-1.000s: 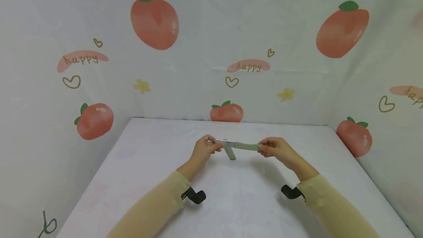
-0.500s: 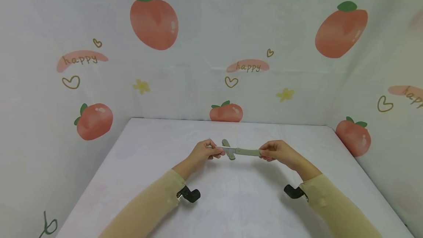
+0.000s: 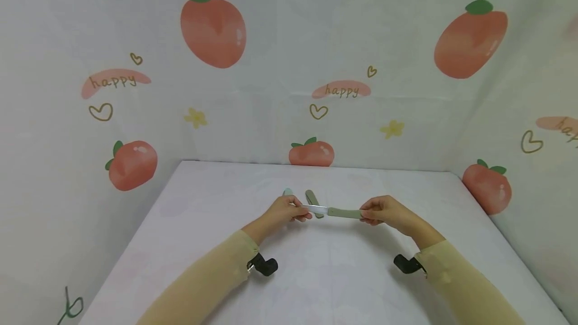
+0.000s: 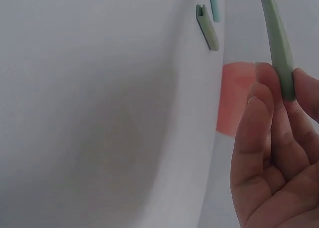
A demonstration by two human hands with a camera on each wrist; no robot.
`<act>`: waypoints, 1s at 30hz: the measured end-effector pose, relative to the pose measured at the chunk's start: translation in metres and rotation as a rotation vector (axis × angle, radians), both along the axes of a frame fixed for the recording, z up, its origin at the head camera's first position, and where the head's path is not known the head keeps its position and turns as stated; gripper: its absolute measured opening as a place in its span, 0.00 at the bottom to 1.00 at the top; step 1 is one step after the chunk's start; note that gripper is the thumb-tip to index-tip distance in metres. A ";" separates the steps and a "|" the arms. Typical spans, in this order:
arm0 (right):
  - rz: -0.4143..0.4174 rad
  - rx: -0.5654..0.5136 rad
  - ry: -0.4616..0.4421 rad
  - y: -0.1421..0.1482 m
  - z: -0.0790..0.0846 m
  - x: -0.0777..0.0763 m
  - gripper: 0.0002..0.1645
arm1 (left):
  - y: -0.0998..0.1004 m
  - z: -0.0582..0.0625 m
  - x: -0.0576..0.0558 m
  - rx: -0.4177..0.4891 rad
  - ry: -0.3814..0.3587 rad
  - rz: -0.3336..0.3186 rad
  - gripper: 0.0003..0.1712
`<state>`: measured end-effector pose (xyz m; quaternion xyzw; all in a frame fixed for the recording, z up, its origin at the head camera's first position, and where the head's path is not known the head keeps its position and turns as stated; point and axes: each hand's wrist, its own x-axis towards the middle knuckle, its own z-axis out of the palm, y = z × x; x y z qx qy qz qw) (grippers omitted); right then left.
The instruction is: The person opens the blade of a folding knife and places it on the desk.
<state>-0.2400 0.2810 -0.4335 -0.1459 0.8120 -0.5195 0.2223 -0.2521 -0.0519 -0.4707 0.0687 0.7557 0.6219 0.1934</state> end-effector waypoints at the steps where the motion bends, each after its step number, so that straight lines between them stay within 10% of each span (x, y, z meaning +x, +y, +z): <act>1: 0.001 -0.002 -0.004 0.001 -0.001 0.000 0.18 | 0.001 -0.001 -0.001 -0.013 0.003 -0.006 0.10; 18: 0.012 0.010 -0.030 0.015 -0.010 0.000 0.19 | 0.008 0.002 -0.003 -0.233 0.129 -0.142 0.10; 30: -0.005 0.033 -0.077 0.038 -0.019 0.005 0.19 | 0.019 0.003 -0.010 -0.254 0.213 -0.081 0.08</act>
